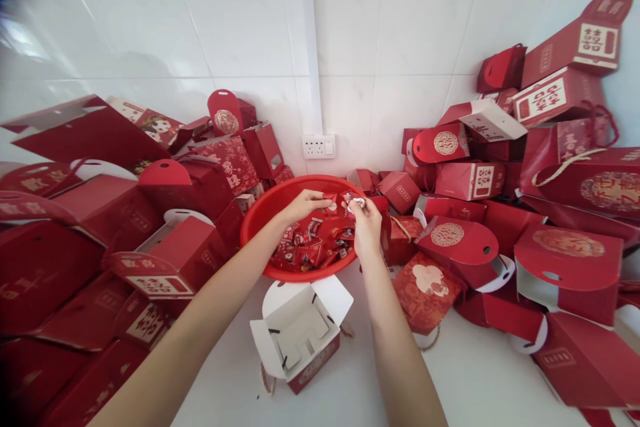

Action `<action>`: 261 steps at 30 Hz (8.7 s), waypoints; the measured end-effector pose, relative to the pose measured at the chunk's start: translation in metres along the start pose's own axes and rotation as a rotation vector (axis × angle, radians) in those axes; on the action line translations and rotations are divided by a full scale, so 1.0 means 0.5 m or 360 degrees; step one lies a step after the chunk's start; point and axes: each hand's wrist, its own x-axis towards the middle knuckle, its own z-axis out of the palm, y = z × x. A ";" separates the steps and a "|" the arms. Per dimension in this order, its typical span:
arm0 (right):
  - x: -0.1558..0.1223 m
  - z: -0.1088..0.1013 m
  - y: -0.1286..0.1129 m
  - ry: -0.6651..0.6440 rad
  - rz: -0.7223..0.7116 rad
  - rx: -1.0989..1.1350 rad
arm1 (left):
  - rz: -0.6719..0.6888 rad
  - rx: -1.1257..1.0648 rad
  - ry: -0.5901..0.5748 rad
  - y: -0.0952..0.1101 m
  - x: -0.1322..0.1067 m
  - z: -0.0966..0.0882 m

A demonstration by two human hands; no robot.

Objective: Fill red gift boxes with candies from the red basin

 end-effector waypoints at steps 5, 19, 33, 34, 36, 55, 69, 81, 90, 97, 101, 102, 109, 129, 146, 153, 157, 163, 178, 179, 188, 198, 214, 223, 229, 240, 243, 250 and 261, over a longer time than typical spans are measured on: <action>0.004 -0.006 0.008 0.0071 0.0006 -0.0049 | 0.0123 -0.0192 0.0029 0.027 -0.008 0.013; -0.001 -0.009 0.008 -0.0099 0.0036 -0.0292 | 0.0063 -0.0341 -0.0048 0.020 -0.004 0.039; 0.011 -0.021 0.035 0.0078 -0.0254 -0.0380 | -0.0459 0.0951 -0.1193 0.033 -0.030 0.056; 0.011 -0.022 0.035 0.0081 -0.0250 -0.0384 | -0.0459 0.1057 -0.1140 0.031 -0.030 0.064; 0.010 -0.021 0.032 0.0088 -0.0239 -0.0387 | -0.0459 0.1187 -0.0990 0.026 -0.030 0.073; 0.003 -0.007 0.015 0.0139 -0.0152 -0.0381 | -0.0477 0.0681 -0.0920 0.046 -0.084 0.014; -0.003 -0.002 0.010 0.0060 -0.0157 -0.0431 | -0.0699 0.1272 -0.0515 0.001 -0.094 -0.016; -0.007 0.005 0.010 0.0036 -0.0196 -0.0493 | -0.0913 0.1274 -0.0589 0.017 -0.111 -0.030; -0.007 0.004 0.015 0.0045 -0.0210 -0.0550 | -0.0798 0.1229 -0.0909 0.025 -0.110 0.003; -0.011 0.007 0.014 0.0065 -0.0243 -0.0616 | -0.0411 0.1004 -0.0851 0.009 -0.109 0.005; -0.011 0.007 0.014 0.0070 -0.0248 -0.0636 | -0.0022 0.1002 -0.0392 0.003 -0.100 0.006; -0.011 0.007 0.014 0.0069 -0.0250 -0.0633 | -0.0008 0.1042 -0.0290 0.003 -0.099 0.006; -0.010 0.005 0.015 0.0006 -0.0275 -0.0605 | -0.0183 0.1274 0.0090 0.010 -0.102 -0.009; -0.003 0.005 0.022 -0.0045 -0.0228 -0.0547 | -0.1022 0.1696 -0.0078 0.009 -0.149 -0.051; -0.013 0.007 0.013 -0.0095 -0.0237 -0.0680 | -0.0397 0.1360 0.0196 -0.015 -0.149 -0.048; -0.014 0.010 0.010 -0.0114 -0.0226 -0.0684 | -0.0680 0.1290 0.0233 -0.041 -0.143 -0.064; -0.015 0.014 0.007 -0.0118 -0.0217 -0.0634 | -0.0641 0.1135 0.0220 -0.046 -0.141 -0.061; -0.016 0.016 0.004 -0.0154 -0.0160 -0.0565 | -0.0381 0.0855 0.0408 -0.042 -0.139 -0.063; -0.065 0.055 -0.091 -0.0846 0.0144 -0.0568 | 0.0165 -0.0313 0.0419 0.095 -0.218 0.016; -0.071 0.057 -0.105 -0.0873 0.0162 -0.0594 | 0.0139 -0.0318 0.0374 0.108 -0.228 0.012; -0.121 0.060 -0.227 -0.1409 -0.0029 -0.1344 | 0.0005 0.0415 -0.0570 0.196 -0.312 -0.010; -0.151 0.079 -0.232 -0.2037 0.0164 -0.1765 | -0.0152 0.1015 -0.0764 0.205 -0.322 -0.004; -0.179 0.100 -0.215 -0.2149 0.0134 -0.1939 | -0.0400 0.1167 -0.0707 0.184 -0.327 -0.016; -0.191 0.104 -0.174 -0.2349 0.0350 -0.2075 | -0.0314 0.1139 -0.0738 0.173 -0.325 -0.019; -0.203 0.100 -0.174 -0.2250 0.0108 -0.2259 | -0.0351 0.1169 -0.0743 0.179 -0.328 -0.022; -0.255 0.120 -0.105 -0.2911 0.0312 -0.2475 | -0.0335 0.1148 -0.0769 0.188 -0.335 -0.025; -0.264 0.123 -0.097 -0.2901 0.0403 -0.2622 | -0.0351 0.1160 -0.0771 0.189 -0.335 -0.024; -0.262 0.107 -0.131 -0.2575 0.0265 -0.2701 | -0.0442 0.1125 -0.0771 0.190 -0.334 -0.023; -0.168 0.029 -0.169 -0.1584 -0.0219 -0.1977 | -0.0530 0.1091 -0.0733 0.189 -0.333 -0.029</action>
